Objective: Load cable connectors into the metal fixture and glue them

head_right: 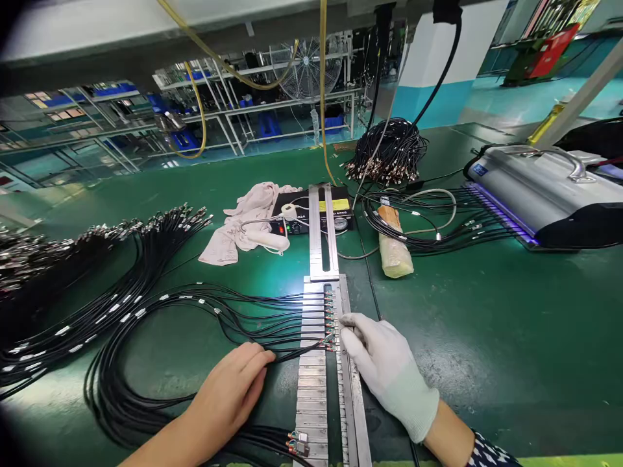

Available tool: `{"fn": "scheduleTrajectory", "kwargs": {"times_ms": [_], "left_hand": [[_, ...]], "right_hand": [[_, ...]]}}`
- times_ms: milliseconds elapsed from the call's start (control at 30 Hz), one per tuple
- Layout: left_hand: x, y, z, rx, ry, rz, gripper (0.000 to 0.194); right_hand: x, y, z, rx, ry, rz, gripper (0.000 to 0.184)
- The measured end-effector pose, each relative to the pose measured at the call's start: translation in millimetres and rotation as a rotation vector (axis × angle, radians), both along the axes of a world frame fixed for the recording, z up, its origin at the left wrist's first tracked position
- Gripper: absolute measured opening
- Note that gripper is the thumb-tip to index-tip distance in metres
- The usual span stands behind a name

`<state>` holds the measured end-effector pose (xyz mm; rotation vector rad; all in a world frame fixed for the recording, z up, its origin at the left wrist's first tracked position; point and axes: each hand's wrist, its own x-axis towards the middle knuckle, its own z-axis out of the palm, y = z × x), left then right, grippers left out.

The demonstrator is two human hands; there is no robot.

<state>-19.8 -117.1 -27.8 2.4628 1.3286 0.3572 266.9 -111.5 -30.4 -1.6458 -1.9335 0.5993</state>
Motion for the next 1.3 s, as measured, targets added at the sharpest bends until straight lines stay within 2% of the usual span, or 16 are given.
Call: {"fn": "scheduleTrajectory", "kwargs": {"times_ms": [100, 200, 300, 433, 533, 633, 733, 800, 867, 1033, 1133, 1300], "left_hand": [[13, 1, 5.0, -0.200, -0.087, 0.052, 0.015], [10, 2, 14.1, -0.476, -0.192, 0.138, 0.009], [4, 1, 16.3, -0.585, -0.283, 0.187, 0.009], [2, -1, 11.5, -0.525, -0.268, 0.183, 0.011], [4, -2, 11.1, -0.491, -0.214, 0.148, 0.012], [9, -3, 13.2, -0.313, -0.228, 0.039, 0.013], [20, 0, 11.9, -0.106, -0.192, -0.072, 0.036], [26, 4, 7.6, -0.048, -0.104, -0.104, 0.046], [31, 7, 1.2, -0.018, -0.031, -0.118, 0.048], [33, 9, -12.3, 0.051, 0.034, -0.179, 0.051], [35, 9, -11.5, 0.058, 0.101, -0.180, 0.051], [37, 6, 0.1, 0.008, 0.102, -0.149, 0.043]], "right_hand": [[3, -5, 1.0, 0.017, 0.022, -0.023, 0.034], [3, -10, 0.6, 0.085, 0.020, -0.016, 0.030], [3, -16, -0.4, 0.218, 0.048, 0.076, 0.029], [3, -26, 1.2, 0.327, 0.065, 0.143, 0.026], [3, -33, 5.0, 0.296, 0.129, 0.340, 0.018], [2, -39, 9.0, 0.251, 0.213, 0.499, 0.018], [6, -37, 13.1, 0.237, 0.233, 0.522, 0.025], [10, -30, 14.8, 0.247, 0.238, 0.500, 0.022], [16, -23, 13.6, 0.273, 0.252, 0.413, 0.019], [22, -10, -0.6, 0.222, 0.331, 0.201, 0.029], [20, -8, -5.8, 0.136, 0.341, 0.108, 0.038], [17, -8, -1.7, 0.024, 0.303, 0.024, 0.052]]}}
